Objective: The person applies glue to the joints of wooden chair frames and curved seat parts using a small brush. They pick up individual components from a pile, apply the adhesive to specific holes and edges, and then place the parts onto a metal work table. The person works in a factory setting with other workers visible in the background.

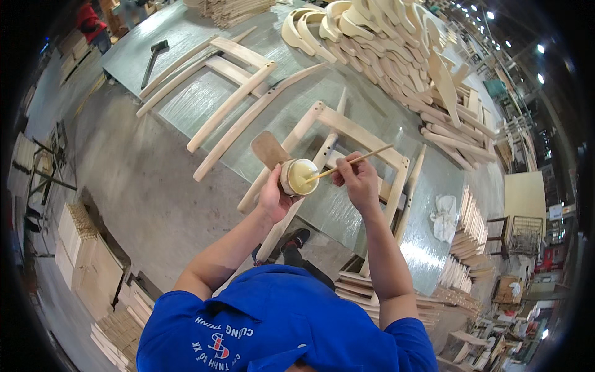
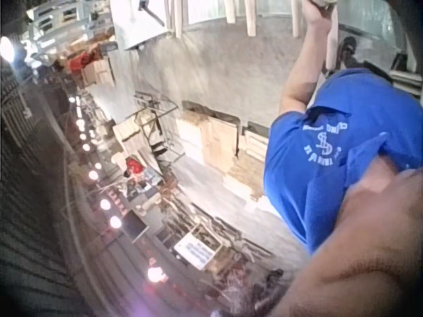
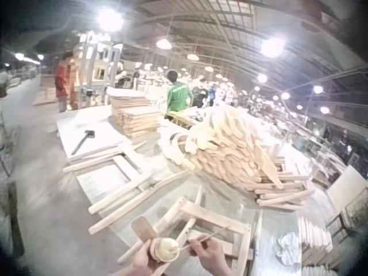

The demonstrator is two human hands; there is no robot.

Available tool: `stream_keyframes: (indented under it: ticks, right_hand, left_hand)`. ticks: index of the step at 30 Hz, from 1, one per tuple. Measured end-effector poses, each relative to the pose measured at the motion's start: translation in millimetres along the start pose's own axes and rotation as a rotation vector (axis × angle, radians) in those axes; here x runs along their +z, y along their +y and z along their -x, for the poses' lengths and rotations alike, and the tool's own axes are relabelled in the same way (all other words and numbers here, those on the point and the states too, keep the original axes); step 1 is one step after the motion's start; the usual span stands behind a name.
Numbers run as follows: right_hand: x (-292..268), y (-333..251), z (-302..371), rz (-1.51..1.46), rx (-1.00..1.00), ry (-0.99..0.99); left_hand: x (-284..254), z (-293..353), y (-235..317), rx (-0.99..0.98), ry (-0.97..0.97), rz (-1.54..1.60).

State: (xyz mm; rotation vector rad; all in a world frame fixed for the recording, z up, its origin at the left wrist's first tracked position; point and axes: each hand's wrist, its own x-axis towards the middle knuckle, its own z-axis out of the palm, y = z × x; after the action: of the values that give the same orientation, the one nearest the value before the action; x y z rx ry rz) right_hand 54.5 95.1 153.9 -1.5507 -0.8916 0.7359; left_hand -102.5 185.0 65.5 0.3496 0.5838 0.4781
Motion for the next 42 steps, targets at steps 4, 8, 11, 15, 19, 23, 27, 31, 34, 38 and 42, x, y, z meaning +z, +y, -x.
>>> stream_keyframes:
  ticks: [4, 8, 11, 15, 19, 23, 27, 31, 34, 38, 42]
  right_hand:
    - [1.0, 13.0, -25.0, -0.033, 0.051, 0.017]
    - [-8.8, 34.6, -48.8, -0.425, 0.197, -0.023]
    - [-20.4, 41.1, -63.1, -0.615, 0.182, -0.052]
    - [-29.4, 48.4, -75.3, -0.688, 0.027, -0.076]
    - [-27.0, 60.3, -90.9, -0.725, 0.086, 0.105]
    - [-26.4, 81.0, -105.0, -0.777, 0.318, 0.26]
    - [-28.0, 88.2, -114.4, -0.875, 0.458, 0.327]
    - [-34.8, 93.7, -122.9, -0.931, 0.492, 0.271]
    - [-38.3, 96.1, -130.3, -0.928, 0.447, 0.24]
    - [-42.8, 96.2, -144.1, -0.921, 0.456, 0.24]
    - [-49.2, 72.4, -174.3, -0.61, 0.195, 0.306]
  left_hand:
    - [2.9, -13.5, 9.3, 0.051, -0.011, 0.065]
    - [10.7, -25.5, 18.9, 0.067, 0.027, 0.105]
    - [15.3, -39.7, 27.9, 0.1, 0.077, 0.13]
    - [22.8, -60.2, 35.6, 0.162, 0.063, 0.181]
    - [33.0, -82.2, 40.5, 0.174, 0.025, 0.211]
    - [46.8, -108.3, 40.6, 0.159, -0.018, 0.23]
    - [50.8, -132.8, 37.5, 0.16, -0.09, 0.221]
    - [58.6, -149.9, 37.2, 0.141, -0.072, 0.236]
    - [65.1, -157.1, 39.9, 0.138, -0.06, 0.222]
    - [64.3, -167.4, 42.1, 0.135, -0.025, 0.217]
    - [49.4, -163.0, 40.4, 0.125, 0.03, 0.222]
